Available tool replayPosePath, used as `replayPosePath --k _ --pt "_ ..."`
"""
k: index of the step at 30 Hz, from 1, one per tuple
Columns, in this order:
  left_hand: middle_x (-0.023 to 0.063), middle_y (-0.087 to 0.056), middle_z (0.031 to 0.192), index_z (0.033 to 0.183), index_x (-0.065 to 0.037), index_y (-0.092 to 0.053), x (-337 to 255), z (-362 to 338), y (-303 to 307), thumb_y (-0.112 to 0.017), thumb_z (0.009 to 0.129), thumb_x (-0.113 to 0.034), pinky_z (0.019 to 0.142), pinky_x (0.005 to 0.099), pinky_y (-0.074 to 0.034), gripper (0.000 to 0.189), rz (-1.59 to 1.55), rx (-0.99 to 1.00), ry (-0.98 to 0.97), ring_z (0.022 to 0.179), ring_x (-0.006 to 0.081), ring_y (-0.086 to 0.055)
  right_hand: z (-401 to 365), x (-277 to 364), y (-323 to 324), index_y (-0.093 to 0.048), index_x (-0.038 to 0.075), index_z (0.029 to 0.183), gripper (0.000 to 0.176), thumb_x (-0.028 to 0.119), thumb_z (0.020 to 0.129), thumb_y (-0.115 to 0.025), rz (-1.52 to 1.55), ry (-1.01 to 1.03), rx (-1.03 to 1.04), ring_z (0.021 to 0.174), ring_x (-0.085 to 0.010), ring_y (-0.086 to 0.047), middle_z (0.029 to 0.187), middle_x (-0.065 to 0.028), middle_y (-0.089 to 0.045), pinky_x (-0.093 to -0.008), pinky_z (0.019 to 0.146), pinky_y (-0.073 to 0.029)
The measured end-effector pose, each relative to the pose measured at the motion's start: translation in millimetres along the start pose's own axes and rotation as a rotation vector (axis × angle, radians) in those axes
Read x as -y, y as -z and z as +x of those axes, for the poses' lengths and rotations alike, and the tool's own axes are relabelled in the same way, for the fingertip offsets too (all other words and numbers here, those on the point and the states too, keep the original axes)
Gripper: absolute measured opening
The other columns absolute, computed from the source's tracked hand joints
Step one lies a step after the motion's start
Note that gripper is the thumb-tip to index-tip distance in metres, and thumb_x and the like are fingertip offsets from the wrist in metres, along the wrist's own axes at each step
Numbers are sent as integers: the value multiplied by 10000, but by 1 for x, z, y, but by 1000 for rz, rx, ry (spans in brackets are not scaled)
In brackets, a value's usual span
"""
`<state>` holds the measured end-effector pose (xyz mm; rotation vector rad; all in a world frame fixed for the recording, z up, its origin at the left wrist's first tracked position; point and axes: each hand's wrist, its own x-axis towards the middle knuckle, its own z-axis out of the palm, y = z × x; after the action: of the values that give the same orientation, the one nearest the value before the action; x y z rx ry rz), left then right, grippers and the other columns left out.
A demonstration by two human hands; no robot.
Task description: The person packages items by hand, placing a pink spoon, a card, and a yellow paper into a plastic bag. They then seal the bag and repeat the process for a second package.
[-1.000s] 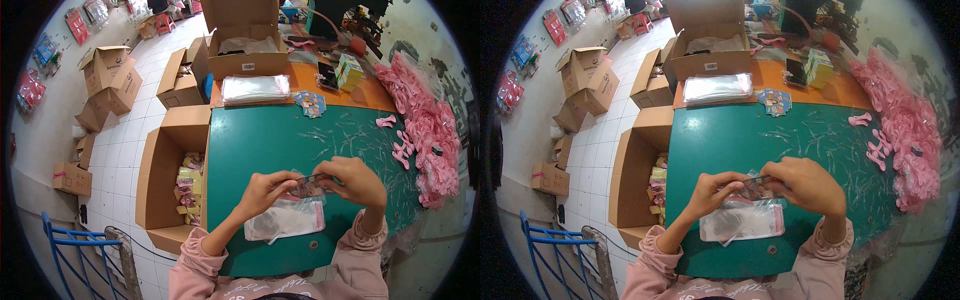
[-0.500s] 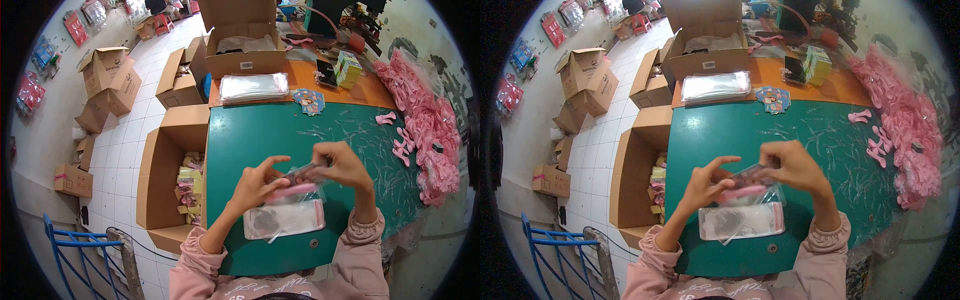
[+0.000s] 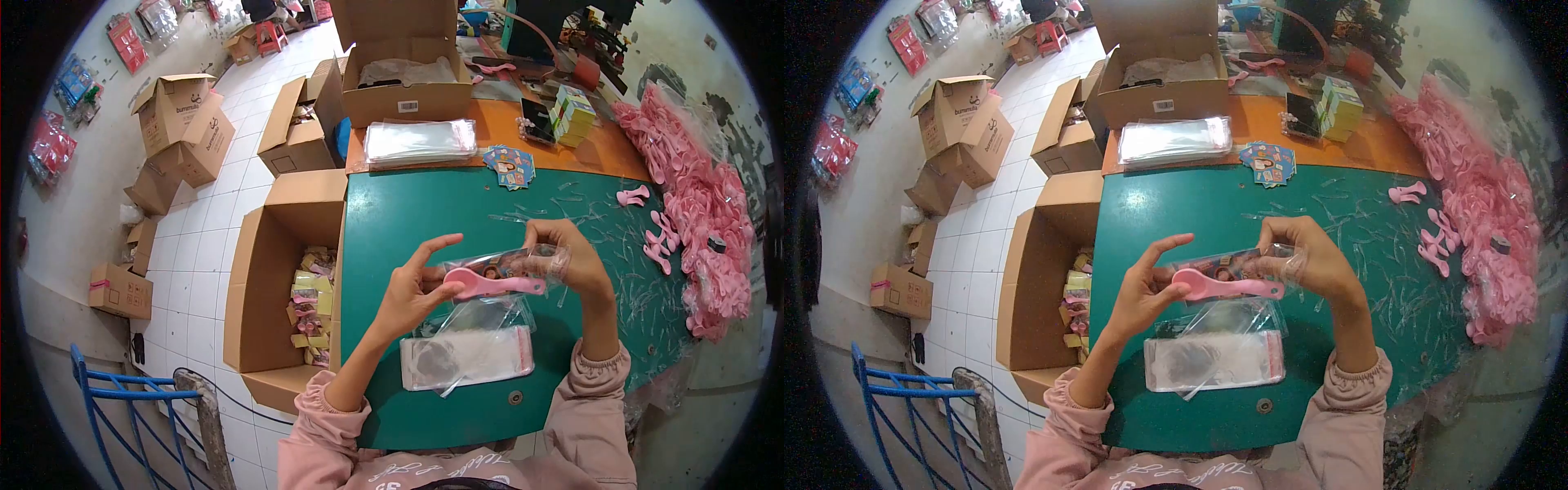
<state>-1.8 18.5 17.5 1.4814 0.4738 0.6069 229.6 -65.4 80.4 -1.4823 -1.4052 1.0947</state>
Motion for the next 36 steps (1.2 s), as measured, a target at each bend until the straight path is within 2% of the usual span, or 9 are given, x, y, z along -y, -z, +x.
replayPosePath --k 3,6,9,10,13,18,21,28,36 --pt "155 -627 995 1365 -65 -299 12 2 -4 -603 884 -216 751 280 -524 589 328 -241 -155 835 192 -643 0 -6 -1 -627 14 818 150 90 727 -720 -161 0 -160 720 -62 -562 728 -31 -622 -229 645 -463" --pt "172 -613 1027 1420 -103 -143 32 1 -8 -504 939 -264 778 305 -527 623 -142 -147 133 881 232 -641 2 5 -24 -630 17 874 206 130 731 -727 -252 69 -261 737 -106 -596 763 -60 -639 -261 673 -479" --pt "175 -607 1036 1438 -137 -4 31 -3 -16 -454 960 -279 781 334 -526 672 -624 -50 409 912 236 -630 3 3 -33 -632 9 899 252 190 748 -721 -318 200 248 782 -172 -626 854 -99 -649 -300 703 -491" --pt "184 -591 1066 1442 -140 18 37 -4 -17 -472 953 -255 780 371 -529 702 -506 -100 447 913 242 -627 3 1 -33 -623 6 937 272 220 779 -680 -343 225 394 828 -249 -627 921 -122 -640 -340 729 -491" --pt "174 -610 1020 1432 -127 75 55 -6 -14 -403 973 -211 739 383 -551 668 5 -13 366 896 272 -646 11 -23 -43 -612 6 972 279 234 811 -631 -487 297 191 863 -284 -614 960 -137 -630 -362 761 -479" --pt "212 -623 1000 1428 -118 91 31 -17 -20 -393 962 -115 744 355 -555 671 -279 4 448 902 263 -649 19 -62 -59 -629 67 992 205 176 820 -601 -674 263 21 1091 -299 -499 1195 -112 -533 -408 903 -420" --pt "213 -626 1002 1430 -132 87 26 -29 -20 -386 970 -142 734 350 -554 660 -255 6 436 901 263 -651 20 -59 -59 -629 61 978 209 166 797 -625 -728 358 -31 1041 -306 -517 1122 -138 -557 -403 864 -434" --pt "196 -602 1029 1447 -159 41 17 -37 -17 -277 985 -417 773 377 -527 618 -287 -26 474 929 266 -633 11 -32 -71 -598 67 814 149 173 735 -667 -507 326 306 860 -290 -556 852 -106 -564 -400 742 -442" --pt "171 -613 969 1454 -158 -56 30 -35 -17 -240 966 -500 851 378 -506 624 -407 -84 492 899 274 -636 7 -35 -82 -567 67 758 144 170 711 -656 -670 378 266 830 -265 -536 815 -88 -554 -388 756 -413"
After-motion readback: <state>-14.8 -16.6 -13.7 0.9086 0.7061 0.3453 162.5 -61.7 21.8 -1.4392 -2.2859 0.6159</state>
